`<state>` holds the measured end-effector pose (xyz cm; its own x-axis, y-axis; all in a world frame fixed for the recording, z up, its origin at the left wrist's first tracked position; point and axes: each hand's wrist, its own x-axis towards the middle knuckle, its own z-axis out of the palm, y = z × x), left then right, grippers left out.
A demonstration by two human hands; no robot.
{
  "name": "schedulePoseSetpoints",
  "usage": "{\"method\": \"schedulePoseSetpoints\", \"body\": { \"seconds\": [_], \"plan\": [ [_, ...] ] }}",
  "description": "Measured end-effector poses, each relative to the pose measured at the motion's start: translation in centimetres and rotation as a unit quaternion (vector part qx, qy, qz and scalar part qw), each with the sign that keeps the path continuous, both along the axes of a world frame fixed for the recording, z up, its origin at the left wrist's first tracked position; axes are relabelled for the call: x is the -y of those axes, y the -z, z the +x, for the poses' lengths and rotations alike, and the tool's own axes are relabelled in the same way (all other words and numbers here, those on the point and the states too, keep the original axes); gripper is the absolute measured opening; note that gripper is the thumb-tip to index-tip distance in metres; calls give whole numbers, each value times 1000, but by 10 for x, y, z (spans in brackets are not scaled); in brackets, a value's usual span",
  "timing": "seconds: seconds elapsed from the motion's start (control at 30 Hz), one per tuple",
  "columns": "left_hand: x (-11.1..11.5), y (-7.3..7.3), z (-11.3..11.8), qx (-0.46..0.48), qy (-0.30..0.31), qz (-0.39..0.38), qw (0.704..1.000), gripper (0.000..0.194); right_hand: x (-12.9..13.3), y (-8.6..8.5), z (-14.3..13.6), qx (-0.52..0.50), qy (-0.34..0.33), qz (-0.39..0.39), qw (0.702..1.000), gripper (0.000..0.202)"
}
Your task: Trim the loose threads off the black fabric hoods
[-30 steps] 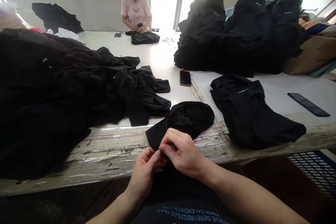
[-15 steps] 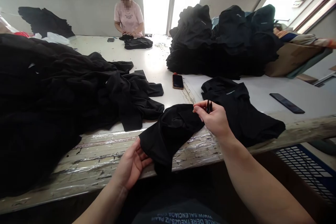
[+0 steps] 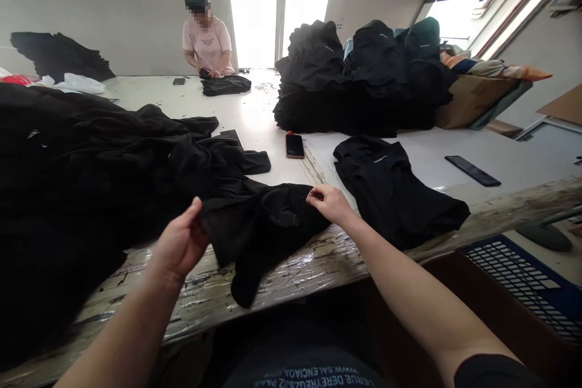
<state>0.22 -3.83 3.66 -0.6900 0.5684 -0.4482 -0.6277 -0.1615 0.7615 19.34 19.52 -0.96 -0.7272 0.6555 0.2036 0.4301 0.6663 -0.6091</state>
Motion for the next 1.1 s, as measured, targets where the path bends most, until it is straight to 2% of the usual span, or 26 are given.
{"method": "schedulePoseSetpoints", "body": {
  "seconds": [0.07,0.1,0.13,0.2,0.23,0.3,0.37,0.43,0.5,0.6,0.67,0.73,0.77,0.87,0.9,1.03,1.1],
  "plan": [
    [7,-9,-8,-107,-55,-9,993,14,17,-3,4,1,-82,-25,996,8],
    [11,-10,-6,-183,-83,-34,979,11,26,-2,5,1,-122,-36,992,12],
    [16,-9,-1,-269,-114,-65,954,17,33,1,6,1,-155,-45,987,17],
    [21,-4,17,-437,-147,-110,880,35,46,8,6,-3,-193,-53,980,22],
    [22,1,27,-501,-123,-114,849,37,50,12,5,-7,-200,-56,978,21],
    [16,12,46,-577,1,-85,812,35,55,17,5,-20,-199,-58,978,16],
    [2,23,58,-600,143,-50,785,35,58,14,6,-35,-192,-60,979,11],
    [-14,32,64,-601,203,-42,772,36,62,4,11,-50,-185,-63,979,8],
    [-25,35,65,-590,225,-55,774,26,67,-8,17,-67,-177,-68,980,8],
    [-27,30,67,-520,303,-78,795,8,76,-22,27,-96,-164,-68,979,9],
    [-22,23,68,-440,352,-91,821,12,80,-25,31,-114,-166,-51,978,9],
    [-16,18,69,-355,375,-103,850,16,82,-27,33,-125,-160,-21,979,3],
    [-13,17,68,-319,374,-104,865,18,82,-27,33,-126,-149,-6,981,8],
    [-9,17,65,-248,343,-93,901,22,83,-33,36,-106,-106,25,988,37],
    [-9,18,64,-237,330,-86,910,23,83,-36,37,-98,-104,27,989,39],
    [-9,23,62,-231,295,-59,925,22,91,-46,41,-95,-145,12,985,21],
    [-9,25,63,-240,281,-49,928,21,95,-49,41,-99,-163,9,982,21]
  ]
}}
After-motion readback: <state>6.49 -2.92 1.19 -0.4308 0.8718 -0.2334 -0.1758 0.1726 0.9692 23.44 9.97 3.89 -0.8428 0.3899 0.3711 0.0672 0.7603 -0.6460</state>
